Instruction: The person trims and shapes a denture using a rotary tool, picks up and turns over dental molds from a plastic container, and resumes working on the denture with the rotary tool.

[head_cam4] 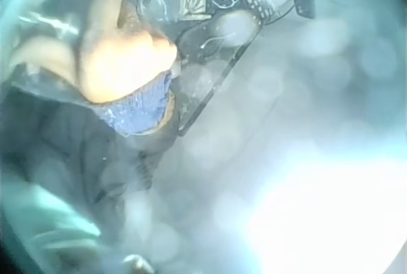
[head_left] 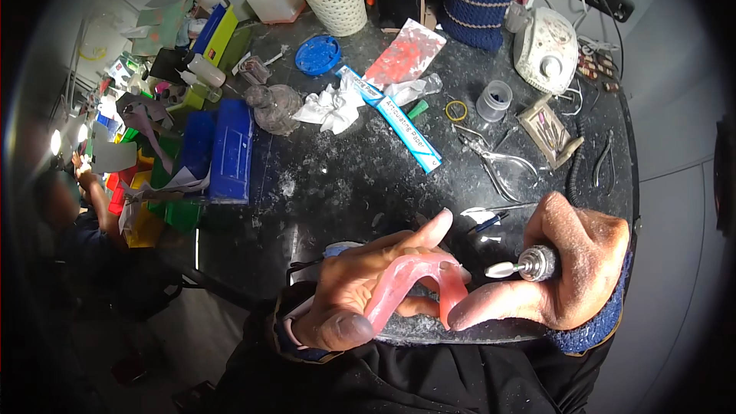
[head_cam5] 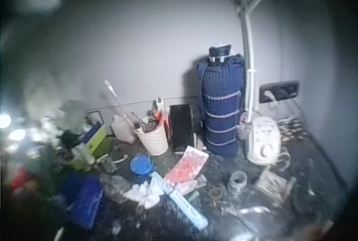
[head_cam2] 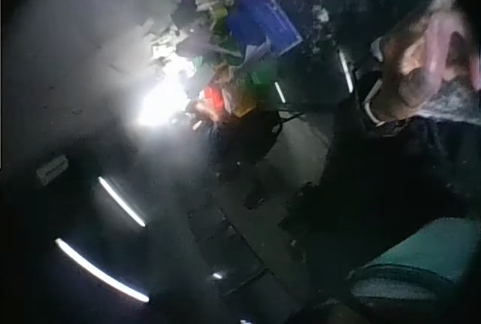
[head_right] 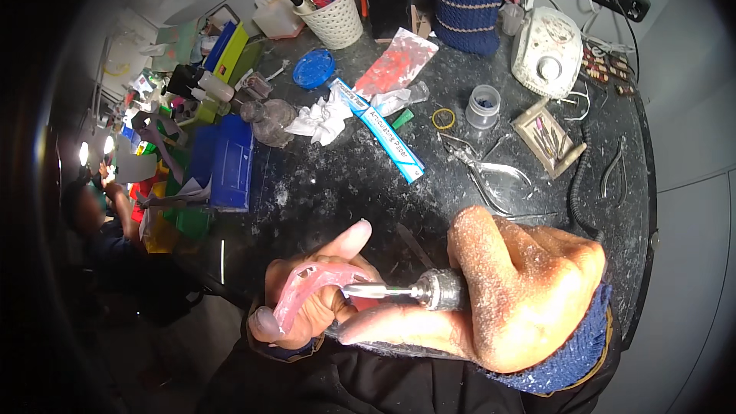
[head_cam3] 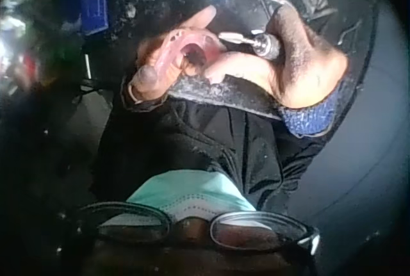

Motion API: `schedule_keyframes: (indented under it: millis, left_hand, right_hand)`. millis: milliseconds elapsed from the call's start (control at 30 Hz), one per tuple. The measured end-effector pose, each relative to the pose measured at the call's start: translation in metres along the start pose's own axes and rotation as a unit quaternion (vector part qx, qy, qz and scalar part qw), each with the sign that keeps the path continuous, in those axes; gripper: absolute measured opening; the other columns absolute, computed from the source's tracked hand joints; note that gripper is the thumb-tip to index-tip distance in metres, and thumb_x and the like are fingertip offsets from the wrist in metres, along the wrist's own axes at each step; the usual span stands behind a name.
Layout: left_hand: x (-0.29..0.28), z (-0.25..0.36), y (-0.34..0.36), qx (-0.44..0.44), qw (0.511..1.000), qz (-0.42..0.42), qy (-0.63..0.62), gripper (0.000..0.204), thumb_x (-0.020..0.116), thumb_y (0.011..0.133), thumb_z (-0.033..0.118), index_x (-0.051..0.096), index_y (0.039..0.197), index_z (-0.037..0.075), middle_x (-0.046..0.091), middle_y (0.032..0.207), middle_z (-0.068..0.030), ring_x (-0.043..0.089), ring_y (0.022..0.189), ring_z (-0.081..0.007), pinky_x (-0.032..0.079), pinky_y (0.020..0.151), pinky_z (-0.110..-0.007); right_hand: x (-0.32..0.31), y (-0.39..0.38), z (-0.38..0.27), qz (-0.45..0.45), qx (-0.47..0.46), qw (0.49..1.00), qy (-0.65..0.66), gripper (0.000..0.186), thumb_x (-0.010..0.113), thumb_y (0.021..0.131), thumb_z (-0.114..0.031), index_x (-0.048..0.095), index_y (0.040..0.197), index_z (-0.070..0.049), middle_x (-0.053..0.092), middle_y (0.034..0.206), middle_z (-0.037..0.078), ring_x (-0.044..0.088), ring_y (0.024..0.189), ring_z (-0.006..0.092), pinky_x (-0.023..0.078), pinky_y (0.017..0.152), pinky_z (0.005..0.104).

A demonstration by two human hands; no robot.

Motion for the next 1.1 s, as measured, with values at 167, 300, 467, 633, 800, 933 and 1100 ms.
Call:
schedule_keyframes:
  millis: [167,300,467,633,800,933,1100]
  left_hand:
    - [0.003,0.001,0.004,0.083,0.993,0.038,0.069,0.111,0.072,0.069,0.057,0.021,0.136,-0.016,0.051,0.113,-0.0331,0.058,0.099,-0.0341,0.053,0.078,-0.037]
    - [-0.007,-0.002,0.008,0.308,0.904,0.043,0.294,0.107,0.085,0.059,0.045,0.034,0.132,-0.014,0.054,0.107,-0.0235,0.059,0.097,-0.0273,0.055,0.074,-0.034]
    - [-0.012,0.012,0.003,0.354,0.844,0.113,0.386,0.088,0.088,0.053,0.027,0.049,0.124,-0.01,0.06,0.105,-0.018,0.061,0.092,-0.023,0.052,0.077,-0.033]
    - [-0.006,0.02,0.005,0.43,0.8,0.075,0.413,0.065,0.093,0.047,0.024,0.057,0.095,-0.002,0.064,0.097,-0.0185,0.063,0.094,-0.0304,0.055,0.077,-0.037]
    - [-0.003,0.023,0.003,0.443,0.775,0.089,0.442,0.053,0.089,0.051,0.031,0.061,0.087,0.004,0.065,0.096,-0.0164,0.064,0.089,-0.0298,0.055,0.073,-0.035]
    - [-0.005,0.026,-0.001,0.431,0.768,0.08,0.467,0.052,0.087,0.052,0.035,0.062,0.086,0.005,0.065,0.096,-0.0153,0.064,0.089,-0.0298,0.055,0.072,-0.035]
    - [-0.003,0.025,0.0,0.414,0.796,0.088,0.433,0.049,0.086,0.049,0.016,0.068,0.093,0.005,0.066,0.102,-0.0102,0.064,0.088,-0.0252,0.053,0.073,-0.033]
  right_hand:
    - [-0.001,-0.002,-0.003,-0.026,-0.016,1.0,0.0,0.062,0.08,0.051,-0.058,0.046,0.061,-0.008,0.04,0.044,0.003,0.045,0.033,0.0201,0.036,0.035,0.0303]
    - [0.0,0.003,0.006,-0.083,-0.008,0.98,0.179,0.059,0.084,0.048,-0.054,0.051,0.06,-0.007,0.046,0.046,0.002,0.051,0.038,0.0195,0.039,0.038,0.0291]
    - [0.018,0.001,0.011,-0.165,-0.054,0.973,0.152,0.062,0.078,0.048,-0.063,0.054,0.056,-0.007,0.049,0.044,0.007,0.054,0.038,0.0247,0.037,0.036,0.0321]
    - [0.02,0.002,0.004,-0.189,-0.077,0.971,0.127,0.06,0.079,0.054,-0.06,0.053,0.055,-0.007,0.045,0.041,0.006,0.052,0.035,0.0232,0.035,0.034,0.0316]
    - [0.023,0.002,-0.002,-0.184,-0.077,0.966,0.162,0.056,0.08,0.058,-0.055,0.052,0.055,-0.007,0.046,0.043,0.006,0.051,0.036,0.0222,0.036,0.035,0.0315]
    - [0.022,0.002,-0.005,-0.183,-0.083,0.969,0.143,0.054,0.08,0.06,-0.053,0.052,0.056,-0.006,0.046,0.045,0.006,0.051,0.038,0.0219,0.037,0.037,0.032]
    - [0.018,0.002,-0.008,-0.162,-0.085,0.976,0.119,0.055,0.079,0.06,-0.053,0.051,0.056,-0.006,0.045,0.044,0.005,0.05,0.037,0.0227,0.037,0.037,0.0323]
Point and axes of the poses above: each hand's wrist, its own y-axis towards the middle knuckle, its own x-axis out of the palm, z = x × y, the point moved 2 cm from there along y, towards the middle knuckle
